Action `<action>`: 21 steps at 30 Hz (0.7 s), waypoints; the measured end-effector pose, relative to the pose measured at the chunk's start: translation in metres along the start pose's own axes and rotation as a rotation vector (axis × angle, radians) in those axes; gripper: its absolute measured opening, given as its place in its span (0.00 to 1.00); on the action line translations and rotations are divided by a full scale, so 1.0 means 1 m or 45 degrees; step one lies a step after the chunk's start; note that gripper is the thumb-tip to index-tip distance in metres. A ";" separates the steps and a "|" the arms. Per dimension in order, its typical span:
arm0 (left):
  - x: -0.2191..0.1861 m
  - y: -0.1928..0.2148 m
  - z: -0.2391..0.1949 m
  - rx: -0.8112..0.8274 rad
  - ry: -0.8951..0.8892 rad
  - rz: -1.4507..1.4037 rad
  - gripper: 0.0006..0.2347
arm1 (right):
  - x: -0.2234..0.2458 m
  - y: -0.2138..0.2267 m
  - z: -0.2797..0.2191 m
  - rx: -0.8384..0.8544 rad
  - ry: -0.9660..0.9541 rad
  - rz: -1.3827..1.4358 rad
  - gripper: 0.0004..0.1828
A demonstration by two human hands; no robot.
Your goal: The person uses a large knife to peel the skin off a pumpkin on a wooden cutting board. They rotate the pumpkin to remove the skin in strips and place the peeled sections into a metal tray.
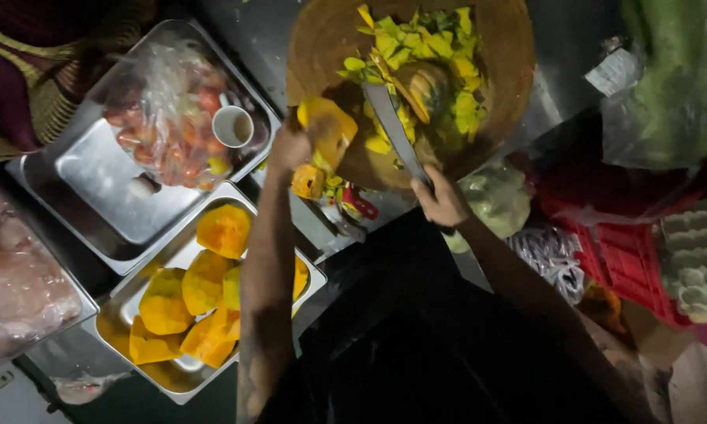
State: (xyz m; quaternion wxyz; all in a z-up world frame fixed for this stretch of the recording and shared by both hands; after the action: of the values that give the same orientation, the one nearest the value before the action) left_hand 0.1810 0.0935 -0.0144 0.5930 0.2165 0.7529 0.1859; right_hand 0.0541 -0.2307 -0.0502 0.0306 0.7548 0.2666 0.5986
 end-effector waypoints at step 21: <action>-0.009 -0.027 0.006 -0.400 0.176 -0.505 0.27 | 0.099 -0.005 0.011 -0.170 0.093 -0.875 0.16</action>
State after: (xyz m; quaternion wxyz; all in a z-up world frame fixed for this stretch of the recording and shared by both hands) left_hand 0.1857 0.0658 -0.0225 0.5914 -0.0432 0.7813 0.1951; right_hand 0.0762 -0.1800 0.0331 0.2700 0.5953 0.4661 0.5962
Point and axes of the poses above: each hand's wrist, its own z-axis towards the middle knuckle, its own y-axis out of the back of the hand, x = y × z, the point moved 7 cm from there along z, towards the middle knuckle, and after that the axes turned 5 degrees about -y, right-handed, at the moved point
